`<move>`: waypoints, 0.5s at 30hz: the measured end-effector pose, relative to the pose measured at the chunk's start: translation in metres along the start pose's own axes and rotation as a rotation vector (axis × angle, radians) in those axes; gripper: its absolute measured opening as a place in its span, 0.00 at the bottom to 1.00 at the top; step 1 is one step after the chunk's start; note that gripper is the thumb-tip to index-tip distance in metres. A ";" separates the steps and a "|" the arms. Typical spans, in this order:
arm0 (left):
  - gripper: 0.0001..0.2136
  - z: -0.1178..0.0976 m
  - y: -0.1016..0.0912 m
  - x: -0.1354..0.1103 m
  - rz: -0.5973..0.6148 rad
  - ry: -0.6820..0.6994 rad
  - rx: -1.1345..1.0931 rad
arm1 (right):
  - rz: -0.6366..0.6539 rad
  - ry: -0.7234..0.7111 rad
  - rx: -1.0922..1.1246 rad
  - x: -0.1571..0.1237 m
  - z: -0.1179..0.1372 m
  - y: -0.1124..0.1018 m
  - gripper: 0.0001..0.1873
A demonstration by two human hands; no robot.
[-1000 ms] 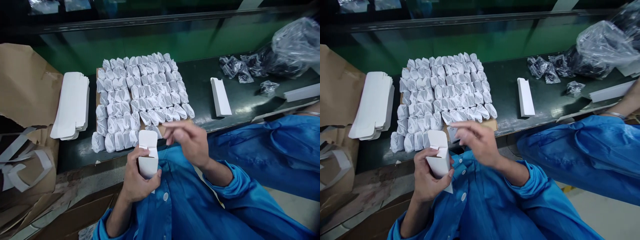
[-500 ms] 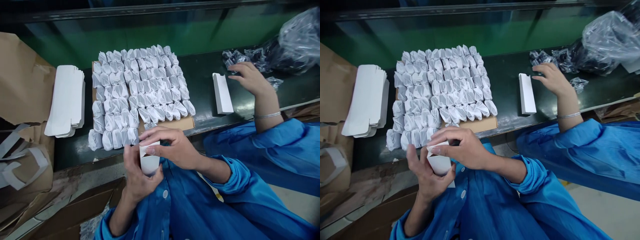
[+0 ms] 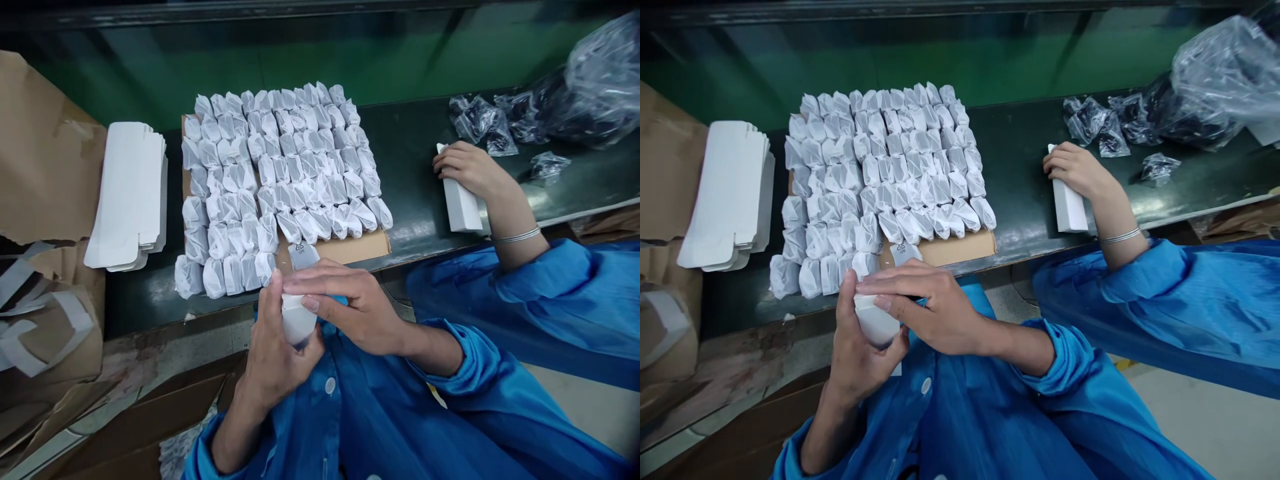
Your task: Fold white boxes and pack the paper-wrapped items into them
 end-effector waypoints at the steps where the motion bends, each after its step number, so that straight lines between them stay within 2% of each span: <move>1: 0.46 0.001 0.000 -0.001 -0.004 -0.008 -0.010 | 0.012 -0.050 -0.057 -0.002 0.003 0.003 0.13; 4: 0.49 0.005 0.001 -0.007 0.002 -0.064 -0.039 | 0.009 -0.236 -0.290 -0.009 0.007 0.011 0.16; 7: 0.49 0.010 0.006 -0.017 0.057 -0.157 -0.070 | -0.035 -0.409 -0.573 -0.015 0.007 0.018 0.14; 10: 0.49 0.015 0.005 -0.024 0.073 -0.223 -0.117 | 0.017 -0.474 -0.694 -0.017 0.002 0.030 0.12; 12: 0.49 0.020 -0.010 -0.025 -0.071 -0.280 -0.136 | 0.079 -0.398 -0.572 -0.018 -0.001 0.035 0.19; 15: 0.39 0.036 -0.045 -0.029 -0.480 -0.442 -0.237 | 0.185 -0.108 -0.323 -0.026 -0.014 0.048 0.39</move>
Point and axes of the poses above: each hand's wrist, its own x-axis towards the middle knuckle, its own y-axis out of the palm, z = x × y, the point moved 7 cm from there along x, towards the middle knuckle, and after that the axes turned 1 degree about z, right-handed, at the moved point
